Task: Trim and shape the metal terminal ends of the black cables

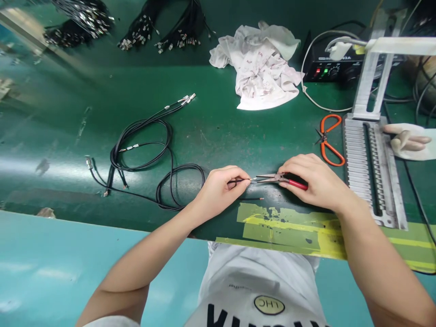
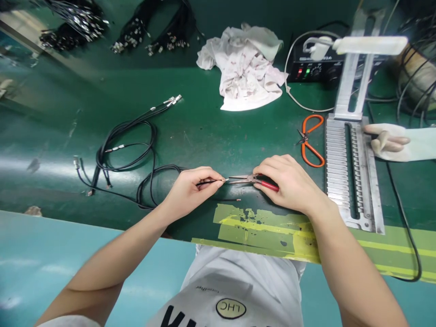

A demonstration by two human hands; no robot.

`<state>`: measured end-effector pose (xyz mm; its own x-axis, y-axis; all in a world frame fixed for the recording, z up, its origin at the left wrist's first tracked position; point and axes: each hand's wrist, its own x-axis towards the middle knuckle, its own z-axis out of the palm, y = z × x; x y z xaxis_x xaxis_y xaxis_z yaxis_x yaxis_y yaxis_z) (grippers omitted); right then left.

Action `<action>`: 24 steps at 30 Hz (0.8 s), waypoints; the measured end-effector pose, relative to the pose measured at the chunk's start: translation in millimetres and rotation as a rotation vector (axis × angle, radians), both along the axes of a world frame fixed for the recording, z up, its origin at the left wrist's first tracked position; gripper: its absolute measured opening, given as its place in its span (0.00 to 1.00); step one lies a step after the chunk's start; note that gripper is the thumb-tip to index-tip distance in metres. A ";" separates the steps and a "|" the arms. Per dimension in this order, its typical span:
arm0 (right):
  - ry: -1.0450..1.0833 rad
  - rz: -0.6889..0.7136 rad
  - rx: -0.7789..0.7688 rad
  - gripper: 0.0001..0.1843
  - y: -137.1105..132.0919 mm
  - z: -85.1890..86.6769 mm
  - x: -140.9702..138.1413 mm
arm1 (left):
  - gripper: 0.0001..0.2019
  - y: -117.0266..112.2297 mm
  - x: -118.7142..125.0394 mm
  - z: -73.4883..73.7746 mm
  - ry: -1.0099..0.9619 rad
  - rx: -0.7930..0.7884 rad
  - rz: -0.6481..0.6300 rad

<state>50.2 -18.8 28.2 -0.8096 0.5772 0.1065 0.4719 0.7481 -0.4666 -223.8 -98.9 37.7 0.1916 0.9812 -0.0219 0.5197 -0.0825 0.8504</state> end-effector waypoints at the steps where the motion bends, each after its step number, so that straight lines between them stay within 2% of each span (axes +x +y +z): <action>1: -0.003 -0.002 0.002 0.11 -0.4 -0.6 -1.0 | 0.06 -0.1 0.3 -0.7 -0.005 -0.006 0.002; 7: 0.004 -0.023 0.008 0.12 0.4 -1.5 -0.4 | 0.07 -0.5 2.4 -3.3 -0.050 -0.024 0.011; 12: 0.009 -0.304 0.109 0.16 6.8 -6.5 9.0 | 0.11 1.1 8.4 -5.4 -0.195 -0.164 0.054; 16: -0.012 -0.387 0.144 0.16 5.7 -16.1 3.4 | 0.12 11.8 17.7 -11.7 -0.291 -0.223 0.040; 18: 0.013 -0.420 0.155 0.16 4.4 -20.1 -0.7 | 0.13 20.7 21.1 -15.2 -0.279 -0.231 0.022; 20: 0.033 -0.454 0.165 0.16 4.4 -22.8 -2.0 | 0.12 27.7 24.1 -15.2 -0.166 -0.155 -0.011; 24: 0.065 -0.534 0.153 0.16 6.7 -23.9 3.2 | 0.14 21.5 37.4 -4.2 0.330 0.273 -0.003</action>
